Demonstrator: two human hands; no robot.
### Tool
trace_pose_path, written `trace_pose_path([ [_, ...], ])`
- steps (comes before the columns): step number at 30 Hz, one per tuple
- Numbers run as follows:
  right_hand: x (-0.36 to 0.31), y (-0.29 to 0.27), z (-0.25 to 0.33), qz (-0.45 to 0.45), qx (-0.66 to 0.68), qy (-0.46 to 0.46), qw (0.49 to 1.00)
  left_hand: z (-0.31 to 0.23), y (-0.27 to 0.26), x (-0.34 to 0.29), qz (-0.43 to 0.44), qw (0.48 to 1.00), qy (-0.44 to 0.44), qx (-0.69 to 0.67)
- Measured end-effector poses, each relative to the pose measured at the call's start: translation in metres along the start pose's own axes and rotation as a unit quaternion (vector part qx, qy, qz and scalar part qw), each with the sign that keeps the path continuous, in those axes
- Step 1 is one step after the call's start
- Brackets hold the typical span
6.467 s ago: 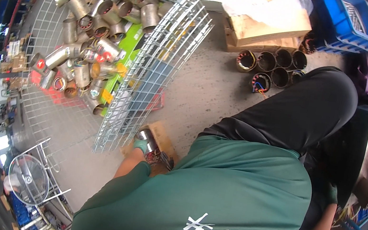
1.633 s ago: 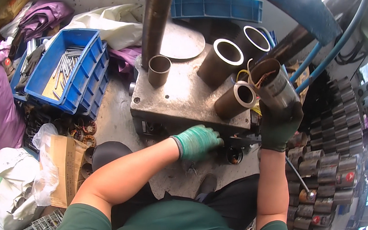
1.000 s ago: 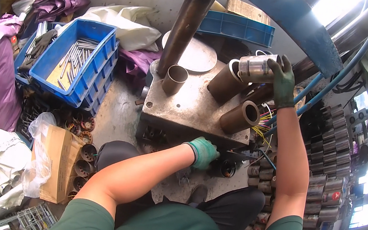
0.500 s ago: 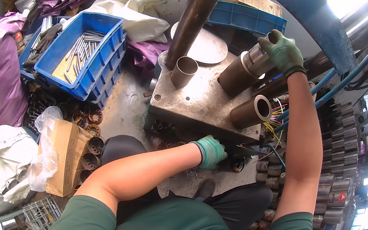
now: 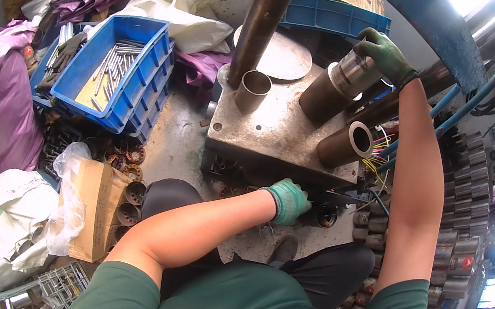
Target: The person places metal components into a pressing machine and operates a lever to press them together.
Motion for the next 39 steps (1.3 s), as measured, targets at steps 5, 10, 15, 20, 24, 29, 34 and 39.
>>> trace_pose_path([
  [5,-0.009,0.004,0.022,0.025,0.084,-0.062,0.994,0.002,0.005,-0.003,-0.009,1.000,-0.001,0.006],
  [10,0.000,0.001,0.036,0.065,0.033,-0.123,0.990,0.000,0.006,-0.004,-0.005,1.000,0.003,0.004],
  [15,0.009,0.023,0.033,-0.018,0.034,-0.026,0.999,0.008,0.020,0.001,-0.007,1.000,-0.001,0.000],
  [20,-0.002,0.020,0.031,-0.166,-0.021,0.087,0.982,0.005,0.010,0.009,0.024,0.999,-0.008,0.028],
  [24,-0.042,0.020,0.034,-0.354,0.013,-0.030,0.935,0.015,0.016,0.018,0.001,1.000,-0.008,0.028],
  [29,-0.184,0.003,0.073,-0.254,-0.261,-0.232,0.902,0.014,0.018,0.008,-0.042,0.998,-0.004,0.039],
  [34,-0.343,-0.011,0.075,-0.148,-0.289,-0.121,0.938,0.002,-0.001,-0.026,-0.077,0.997,0.005,0.019],
  [39,-0.487,0.001,0.033,-0.181,-0.243,0.110,0.947,-0.002,-0.018,-0.040,-0.108,0.994,0.024,-0.013],
])
Point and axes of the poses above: each hand's wrist, its own x-axis towards the middle knuckle, its own y-axis out of the palm, z = x × y, the point moved 1 cm from there along x, towards the middle knuckle, and after that the axes turned 5 degrees about -x, right-handed, at the moved point
